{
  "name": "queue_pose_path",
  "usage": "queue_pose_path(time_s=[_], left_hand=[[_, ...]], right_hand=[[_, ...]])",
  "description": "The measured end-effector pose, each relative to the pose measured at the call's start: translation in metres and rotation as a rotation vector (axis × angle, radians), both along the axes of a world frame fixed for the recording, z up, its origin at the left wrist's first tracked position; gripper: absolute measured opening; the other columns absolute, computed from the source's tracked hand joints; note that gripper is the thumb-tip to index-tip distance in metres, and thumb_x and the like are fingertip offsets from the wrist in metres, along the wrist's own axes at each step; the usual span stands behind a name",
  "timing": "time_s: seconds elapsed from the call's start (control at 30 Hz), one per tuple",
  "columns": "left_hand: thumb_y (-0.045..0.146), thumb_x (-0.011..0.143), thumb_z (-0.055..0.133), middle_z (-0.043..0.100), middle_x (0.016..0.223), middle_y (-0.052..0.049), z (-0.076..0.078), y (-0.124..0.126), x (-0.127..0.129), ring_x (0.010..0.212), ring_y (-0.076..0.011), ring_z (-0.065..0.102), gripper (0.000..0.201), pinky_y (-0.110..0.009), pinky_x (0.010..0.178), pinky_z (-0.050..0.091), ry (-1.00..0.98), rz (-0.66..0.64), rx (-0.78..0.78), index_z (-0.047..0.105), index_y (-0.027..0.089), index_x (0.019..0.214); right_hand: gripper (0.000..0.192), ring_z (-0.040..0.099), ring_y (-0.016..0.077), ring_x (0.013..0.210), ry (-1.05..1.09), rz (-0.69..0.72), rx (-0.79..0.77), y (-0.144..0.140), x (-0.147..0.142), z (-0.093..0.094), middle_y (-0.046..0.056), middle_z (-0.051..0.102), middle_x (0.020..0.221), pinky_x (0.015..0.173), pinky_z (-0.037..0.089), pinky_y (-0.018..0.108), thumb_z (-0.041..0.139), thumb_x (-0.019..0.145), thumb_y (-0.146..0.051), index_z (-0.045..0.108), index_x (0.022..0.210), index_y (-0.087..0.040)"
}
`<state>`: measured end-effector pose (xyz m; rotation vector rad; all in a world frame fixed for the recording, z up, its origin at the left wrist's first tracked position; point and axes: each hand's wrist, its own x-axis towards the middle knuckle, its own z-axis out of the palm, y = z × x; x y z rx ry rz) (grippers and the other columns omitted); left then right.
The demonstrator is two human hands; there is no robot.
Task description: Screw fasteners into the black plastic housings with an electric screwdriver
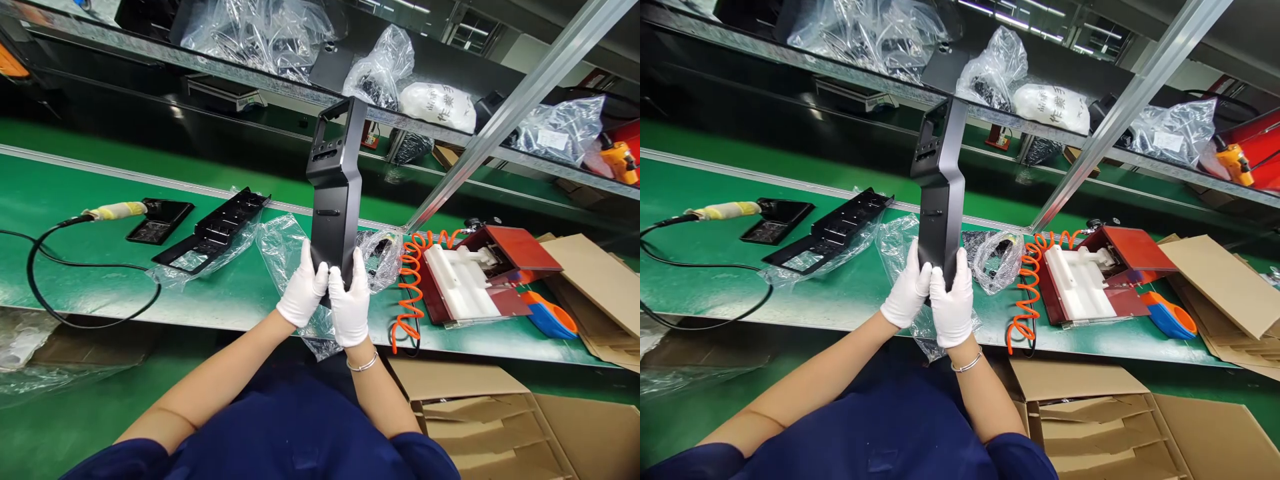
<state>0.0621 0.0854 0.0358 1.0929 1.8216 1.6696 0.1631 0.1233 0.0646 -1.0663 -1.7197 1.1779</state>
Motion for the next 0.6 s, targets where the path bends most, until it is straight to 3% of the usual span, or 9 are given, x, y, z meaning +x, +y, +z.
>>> queue_pose_path(time_s=[0.17, 0.3, 0.43, 0.6], left_hand=[[0.05, 0.099, 0.044, 0.043, 0.16, -0.028, -0.004, -0.002, -0.008, 0.138, -0.0349, 0.057, 0.084, -0.054, 0.115, 0.045, 0.092, 0.042, -0.059, 0.015, 0.008, 0.165], [0.049, 0.099, 0.046, 0.049, 0.157, -0.025, 0.007, -0.005, -0.011, 0.139, -0.0328, 0.057, 0.078, -0.051, 0.118, 0.044, 0.092, -0.016, -0.032, 0.025, 0.008, 0.162], [0.054, 0.104, 0.041, 0.052, 0.157, -0.015, 0.018, -0.01, -0.015, 0.146, -0.027, 0.049, 0.059, -0.046, 0.126, 0.037, -0.113, -0.104, 0.156, 0.048, 0.018, 0.15], [0.059, 0.102, 0.047, 0.063, 0.145, -0.012, 0.014, -0.011, -0.018, 0.138, -0.0282, 0.057, 0.052, -0.047, 0.122, 0.043, -0.315, 0.025, 0.25, 0.059, 0.021, 0.135]], right_hand=[[0.088, 0.036, 0.0203, 0.157, 0.039, -0.011, -0.045, 0.005, 0.002, -0.013, 0.01, 0.035, 0.163, 0.138, 0.027, 0.043, 0.056, 0.088, -0.067, 0.041, 0.156, -0.014], [0.089, 0.038, 0.0193, 0.156, 0.106, 0.004, -0.102, 0.005, 0.004, -0.016, 0.009, 0.036, 0.163, 0.137, 0.031, 0.043, 0.06, 0.087, -0.065, 0.038, 0.158, -0.016], [0.092, 0.037, 0.0196, 0.156, 0.208, 0.062, -0.18, 0.006, 0.008, -0.004, 0.008, 0.033, 0.164, 0.134, 0.038, 0.041, 0.062, 0.085, -0.062, 0.036, 0.159, -0.016], [0.097, 0.042, 0.0208, 0.154, 0.278, 0.113, -0.272, 0.009, 0.01, 0.01, 0.01, 0.038, 0.161, 0.129, 0.045, 0.04, 0.066, 0.081, -0.063, 0.036, 0.159, -0.013]])
